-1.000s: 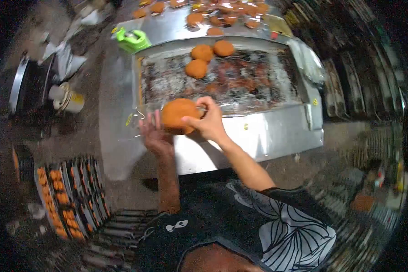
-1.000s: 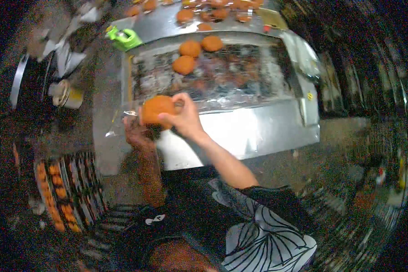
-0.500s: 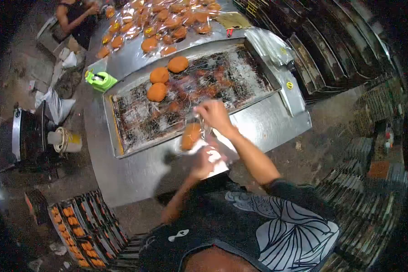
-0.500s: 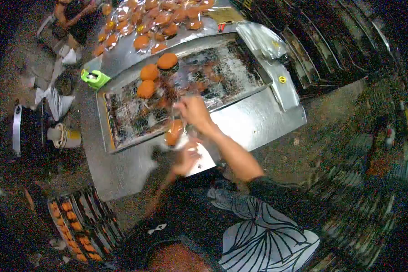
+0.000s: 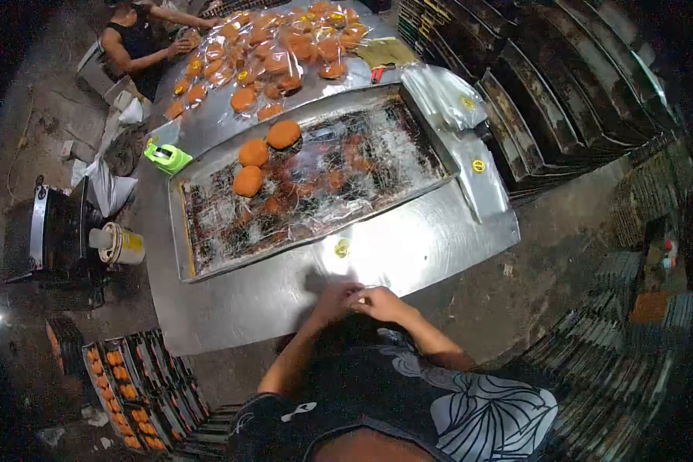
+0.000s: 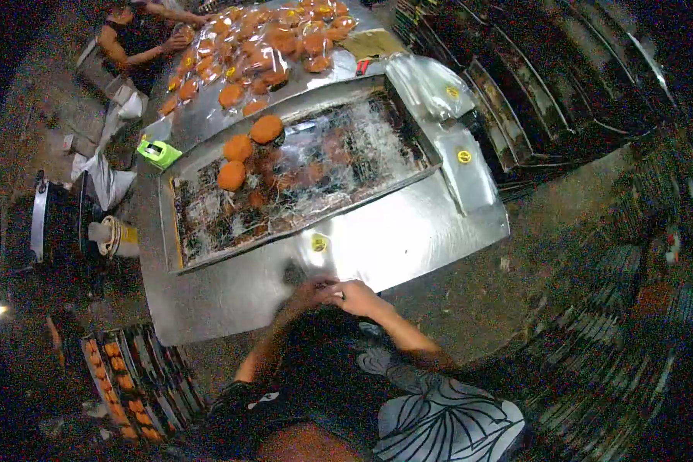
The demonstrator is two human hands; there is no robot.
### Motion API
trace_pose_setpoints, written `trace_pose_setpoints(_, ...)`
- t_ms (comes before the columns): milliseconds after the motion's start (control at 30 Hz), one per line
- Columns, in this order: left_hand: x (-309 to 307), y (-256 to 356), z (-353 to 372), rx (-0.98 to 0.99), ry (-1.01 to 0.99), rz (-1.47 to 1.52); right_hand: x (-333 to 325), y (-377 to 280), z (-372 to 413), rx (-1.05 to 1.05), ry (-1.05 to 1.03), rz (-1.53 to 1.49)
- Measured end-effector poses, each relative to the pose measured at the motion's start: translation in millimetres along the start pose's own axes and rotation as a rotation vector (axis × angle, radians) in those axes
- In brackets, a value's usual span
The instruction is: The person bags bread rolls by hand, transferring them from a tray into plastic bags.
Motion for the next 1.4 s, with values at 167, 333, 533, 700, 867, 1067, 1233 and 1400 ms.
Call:
trace_pose_setpoints(167,-8.4,16.6,0.4,-0.188,0.066,-0.045,1.8,-10.3,27.3,0.164,0.246,0.135)
trace_pose_setpoints(333,-28.4,64.3,4.8,0.525,0.548,-0.511,15.3,-4.6,-8.6,0.375,0.341,0.056)
trace_pose_setpoints(533,-74.0,55.8,4.7,0.264,0.772,0.197,2.6,-80.7,-135.1,0.063,0.386,-1.515)
trace_pose_setpoints(700,-207.1,-52.0,21.3,0.447,0.435,1.53,89.8,-101.3,-207.8,0.223,-0.145,-0.846)
trace_pose_setpoints(867,-287.6,7.2,79.2,0.161,1.441,1.148,63.0,-53.1,-363.2,-0.291,0.412,0.982)
trace_pose_setpoints(1067,-312.8,-5.7,89.0,0.355,1.487,1.372,71.8,-135.5,-277.3,-0.293,0.61,0.279)
trace_pose_setpoints(1233,-248.6,56.1,24.5,0.523,1.08,1.04,54.7,-187.7,-209.2,-0.542,0.57,0.365)
trace_pose_setpoints(1400,-181.3,91.6,-10.3,0.442,0.523,1.086,21.3,-167.8,-157.0,-0.339,0.537,0.295)
Point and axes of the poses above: each hand's wrist, its own z-axis away from the middle knuckle, its own x-axis out of the palm, y = z × x, the point moved 3 cm from there along -z, towards the middle knuckle, and after that the axes turned 1 degree about -z, right-handed, at the moved point
